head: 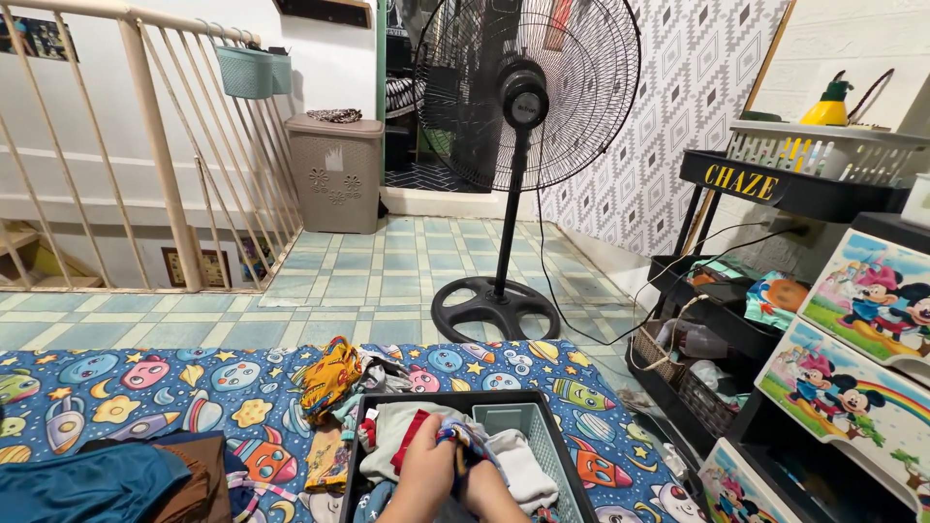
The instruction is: The person folds various children's garments, including shirts, pants, and underwear, and places them into a drawer organizer. The person handles each item one at a time, folding and stacking them neatly.
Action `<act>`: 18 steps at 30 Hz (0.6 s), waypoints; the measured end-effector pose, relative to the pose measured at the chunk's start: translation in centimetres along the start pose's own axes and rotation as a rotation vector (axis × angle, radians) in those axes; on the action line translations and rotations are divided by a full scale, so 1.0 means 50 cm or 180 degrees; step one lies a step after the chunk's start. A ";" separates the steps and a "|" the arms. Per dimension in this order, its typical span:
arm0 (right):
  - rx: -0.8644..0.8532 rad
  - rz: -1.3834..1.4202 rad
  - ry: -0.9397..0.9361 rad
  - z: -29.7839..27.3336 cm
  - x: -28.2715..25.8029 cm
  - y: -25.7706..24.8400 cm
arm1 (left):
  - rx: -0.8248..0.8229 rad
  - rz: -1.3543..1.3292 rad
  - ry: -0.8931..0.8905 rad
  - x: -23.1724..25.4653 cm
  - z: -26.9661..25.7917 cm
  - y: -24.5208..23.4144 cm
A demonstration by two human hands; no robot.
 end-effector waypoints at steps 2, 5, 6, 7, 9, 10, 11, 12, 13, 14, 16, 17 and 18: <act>-0.0067 -0.0009 0.0083 -0.004 -0.003 -0.015 | -0.0024 0.0546 -0.0006 0.009 -0.022 0.006; -0.0078 0.0045 0.0129 0.040 0.022 -0.049 | -0.0136 0.1737 0.0444 0.062 -0.058 0.011; -0.0050 0.0094 0.0083 0.062 0.031 -0.065 | -0.0122 0.1955 0.0391 0.077 -0.070 0.013; -0.0191 0.0332 0.0034 0.085 0.043 -0.075 | -0.0106 0.2173 0.0337 0.090 -0.082 0.015; -0.0468 0.0815 -0.0080 0.129 0.059 -0.087 | -0.0111 0.2366 -0.0047 0.103 -0.099 0.019; -0.0425 0.0860 -0.0073 0.146 0.070 -0.090 | -0.0114 0.2462 -0.0242 0.104 -0.106 0.016; -0.0353 0.0847 -0.0068 0.158 0.078 -0.094 | -0.0198 0.2540 -0.0240 0.104 -0.111 0.015; -0.0260 0.0814 -0.0085 0.169 0.080 -0.093 | -0.0286 0.2617 -0.0234 0.101 -0.111 0.015; -0.0137 0.0781 -0.0100 0.176 0.080 -0.093 | -0.0374 0.2695 -0.0228 0.096 -0.107 0.013; 0.0001 0.0751 -0.0128 0.178 0.081 -0.089 | -0.0379 0.2790 -0.0218 0.089 -0.098 0.008; 0.0251 0.0712 -0.0197 0.175 0.075 -0.079 | -0.0386 0.2982 -0.0197 0.066 -0.076 -0.001; 0.0367 0.0693 -0.0237 0.174 0.072 -0.075 | -0.0303 0.2909 -0.0051 0.055 -0.065 -0.005; 0.0479 0.0676 -0.0277 0.170 0.070 -0.072 | -0.0226 0.2834 0.0093 0.043 -0.055 -0.009</act>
Point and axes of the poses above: each hand's wrist, its own z-axis towards the middle knuckle, its own y-axis out of the palm, x = y × z, the point moved 4 cm from there along z, towards the middle knuckle, and after that the axes turned 12 degrees about -z, right-handed, at the moved point
